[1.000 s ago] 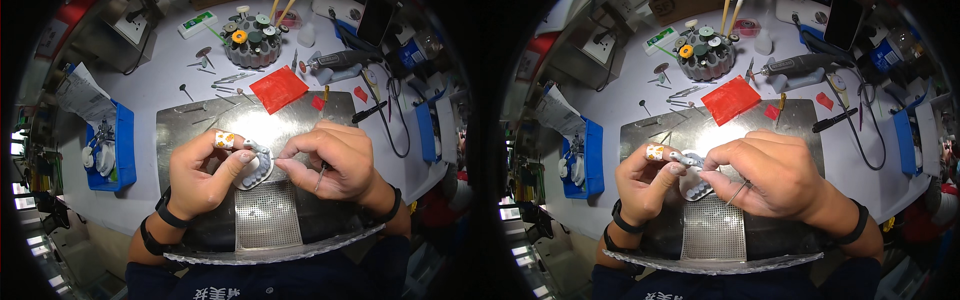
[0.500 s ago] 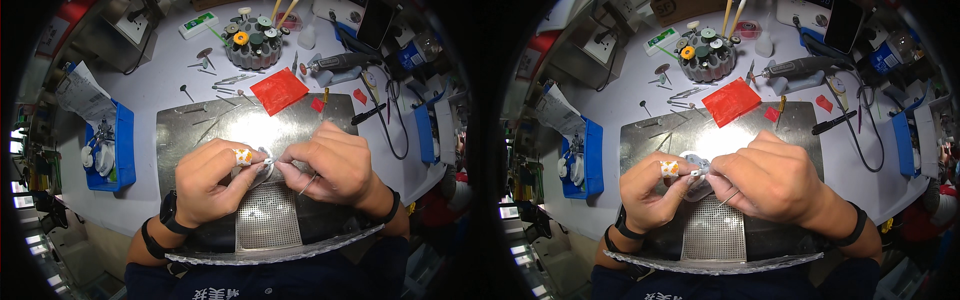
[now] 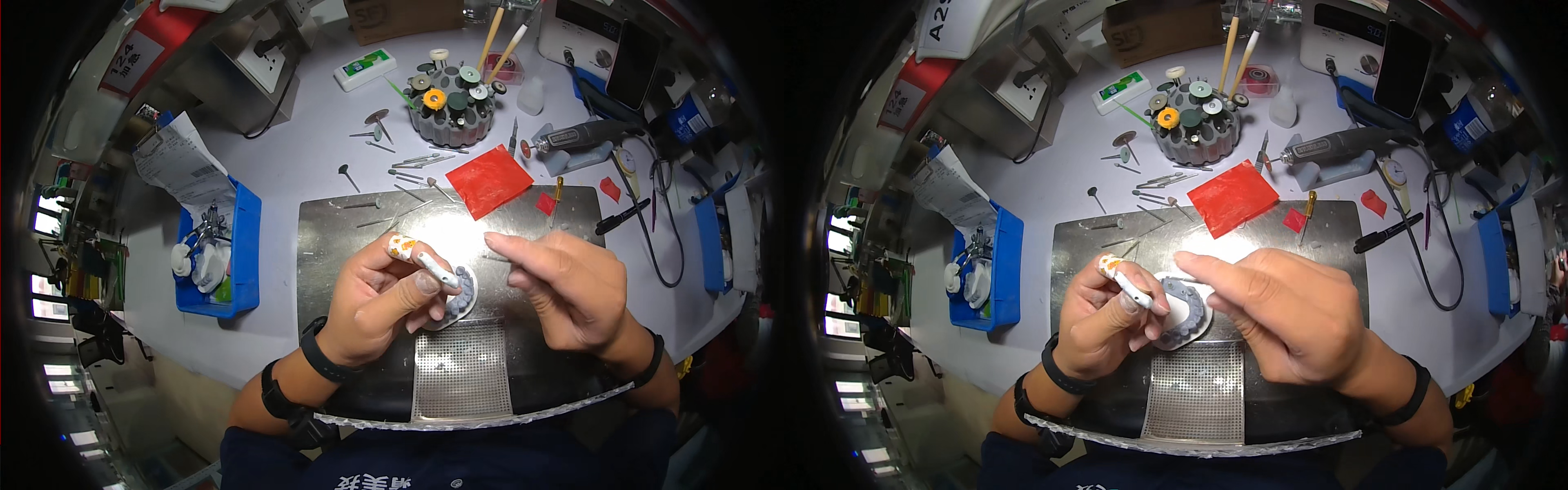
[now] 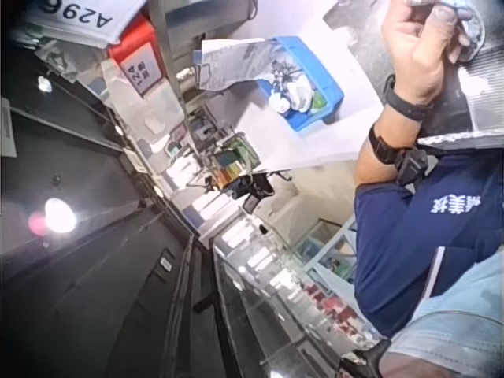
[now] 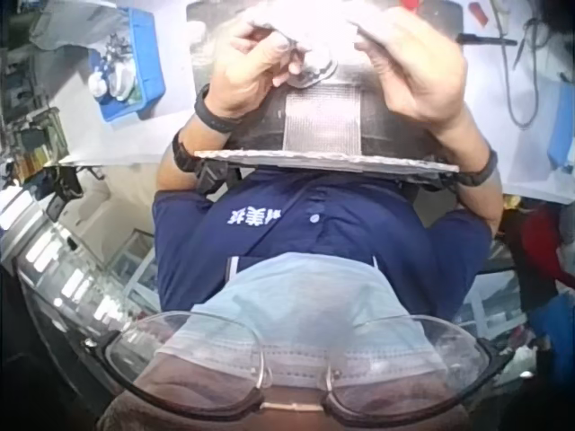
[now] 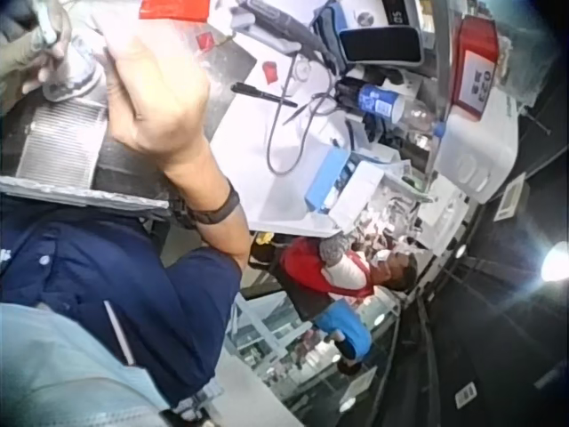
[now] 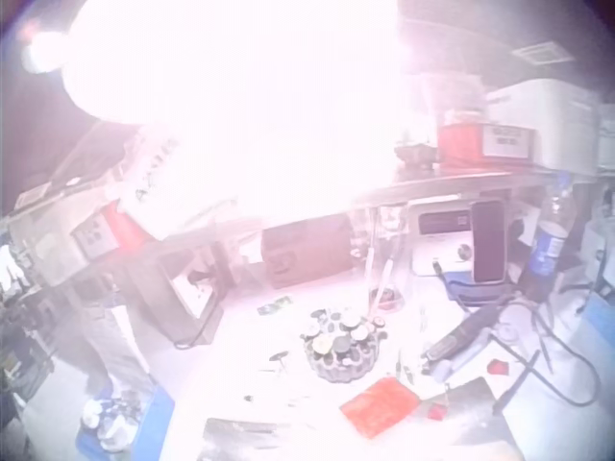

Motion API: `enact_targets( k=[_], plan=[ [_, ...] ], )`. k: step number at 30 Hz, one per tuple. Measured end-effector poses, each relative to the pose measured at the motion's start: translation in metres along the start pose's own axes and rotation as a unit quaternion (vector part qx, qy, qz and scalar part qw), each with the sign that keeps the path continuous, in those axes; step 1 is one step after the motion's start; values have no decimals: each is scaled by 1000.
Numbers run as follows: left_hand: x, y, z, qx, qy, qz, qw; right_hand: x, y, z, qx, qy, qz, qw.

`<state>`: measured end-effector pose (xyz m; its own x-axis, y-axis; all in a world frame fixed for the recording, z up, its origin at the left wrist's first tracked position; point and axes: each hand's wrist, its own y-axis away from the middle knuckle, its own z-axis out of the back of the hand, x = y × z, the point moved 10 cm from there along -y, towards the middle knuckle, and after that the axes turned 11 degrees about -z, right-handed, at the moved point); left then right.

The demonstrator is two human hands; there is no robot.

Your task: Polishing and refining a dental crown on a model using a rotary tool in a laboratory.

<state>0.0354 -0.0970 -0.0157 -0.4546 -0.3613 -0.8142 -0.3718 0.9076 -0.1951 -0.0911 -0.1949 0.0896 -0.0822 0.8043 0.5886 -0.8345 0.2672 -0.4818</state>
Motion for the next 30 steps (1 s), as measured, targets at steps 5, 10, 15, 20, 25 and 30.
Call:
enact_targets(
  k=[5,10,15,20,25,30],
  plan=[
    [-8,0,0,-30,-127,10,991,3,7,0,-37,-76,15,996],
    [-11,1,3,-31,-184,-9,982,0,7,-1,-39,-57,16,998],
    [-16,2,-1,-40,-202,-35,978,3,7,2,-41,-52,18,998],
    [-13,3,1,-56,-195,-39,978,-5,6,-1,-29,-59,-6,998],
    [-14,3,-1,-48,-280,-55,957,-4,5,-8,3,-41,-11,999],
    [-22,6,-4,-45,-361,-73,929,-7,6,-13,23,-41,-23,999]
  ],
)
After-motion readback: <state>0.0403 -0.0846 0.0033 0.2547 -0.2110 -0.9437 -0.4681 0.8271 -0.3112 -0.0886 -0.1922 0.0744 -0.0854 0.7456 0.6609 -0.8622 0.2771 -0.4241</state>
